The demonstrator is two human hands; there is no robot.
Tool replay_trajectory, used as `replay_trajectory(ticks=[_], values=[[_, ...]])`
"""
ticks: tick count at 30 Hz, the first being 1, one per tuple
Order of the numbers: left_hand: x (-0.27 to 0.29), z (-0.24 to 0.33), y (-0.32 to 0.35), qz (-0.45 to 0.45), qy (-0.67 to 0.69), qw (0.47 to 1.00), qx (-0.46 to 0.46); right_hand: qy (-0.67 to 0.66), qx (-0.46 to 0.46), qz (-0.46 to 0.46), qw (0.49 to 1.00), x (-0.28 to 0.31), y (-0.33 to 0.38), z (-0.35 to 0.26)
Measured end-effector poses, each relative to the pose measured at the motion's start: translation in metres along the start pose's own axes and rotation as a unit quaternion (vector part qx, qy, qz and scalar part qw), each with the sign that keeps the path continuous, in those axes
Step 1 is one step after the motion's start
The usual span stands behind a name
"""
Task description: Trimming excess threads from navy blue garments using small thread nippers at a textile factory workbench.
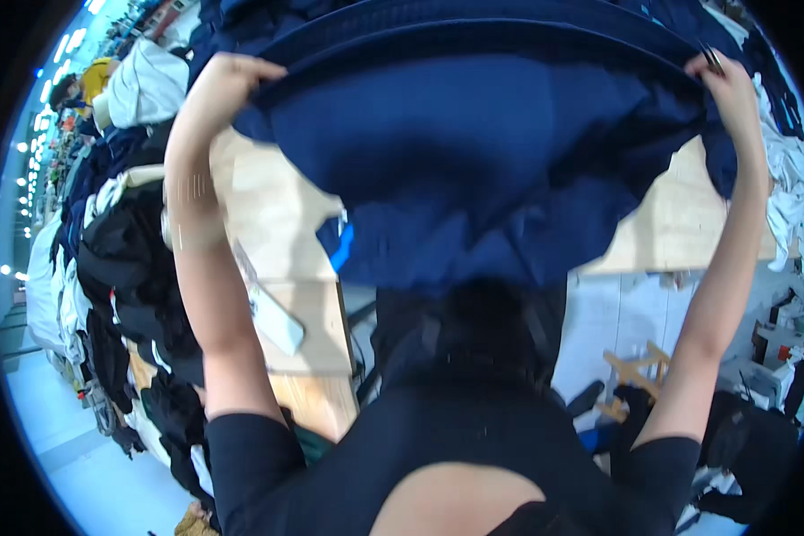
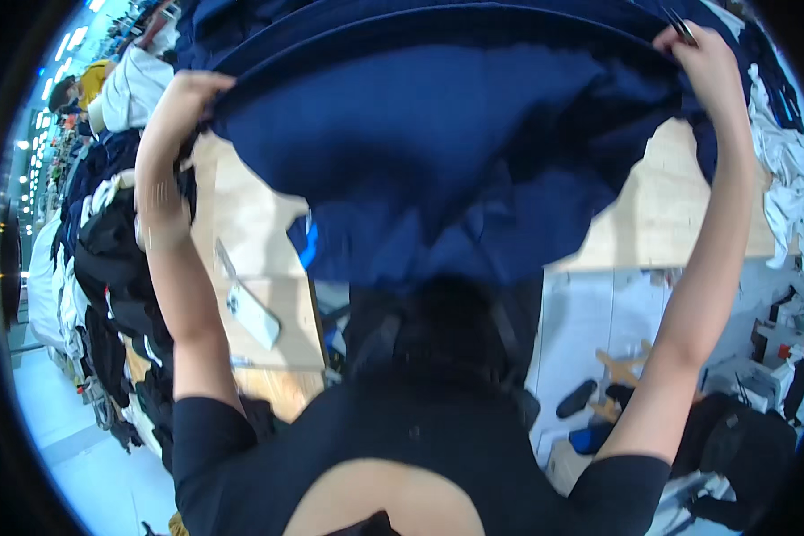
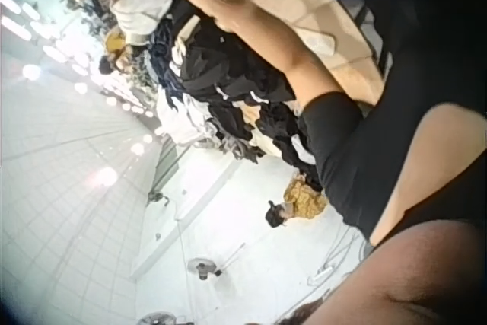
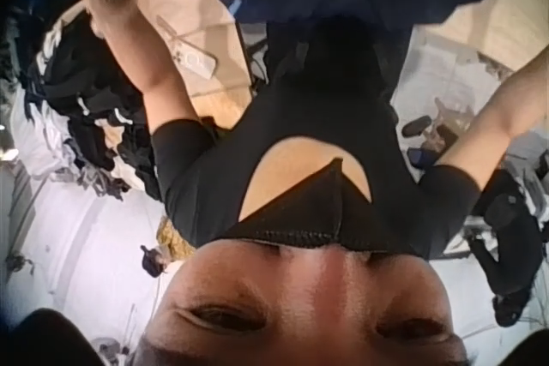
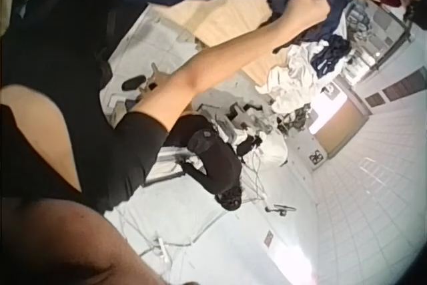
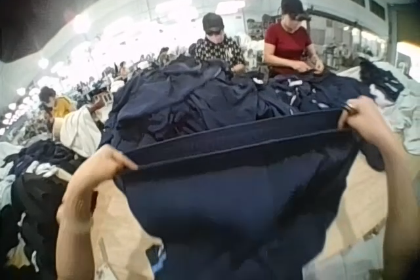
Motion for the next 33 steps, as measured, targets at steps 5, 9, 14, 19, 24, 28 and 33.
replay_trajectory(ticks=[5,9,14,19,24,28,33], values=[[-0.045,-0.033,-0.018,-0.093,-0.029,0.991,0.088,-0.051,-0.128,-0.129,0.982,-0.081,-0.001,-0.005],[-0.051,-0.033,-0.016,-0.135,0.012,0.981,0.141,-0.055,-0.2,-0.16,0.965,-0.076,0.01,-0.007],[-0.061,-0.029,-0.019,-0.118,0.027,0.991,0.063,-0.066,-0.186,-0.149,0.969,-0.082,0.021,0.0],[-0.086,0.01,0.118,0.357,-0.167,0.904,-0.165,0.046,0.063,0.222,0.972,-0.071,0.147,-0.066],[-0.204,-0.07,0.16,0.15,-0.164,0.972,0.08,0.087,-0.123,-0.03,0.988,-0.169,0.266,-0.05],[-0.208,-0.074,0.154,0.09,-0.175,0.969,0.147,0.091,-0.153,-0.029,0.984,-0.176,0.278,-0.054],[-0.209,-0.079,0.157,0.085,-0.154,0.976,0.129,0.078,-0.204,-0.076,0.973,-0.182,0.282,-0.058]])
Point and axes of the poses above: each hand's wrist, its own y-axis away from the middle knuckle, its own x-axis out of the back of the hand, z = x × y, the point moved 7 cm from there along -y, towards the middle knuckle, and after that the axes turned 4 degrees about z, right-handed, at the moved point
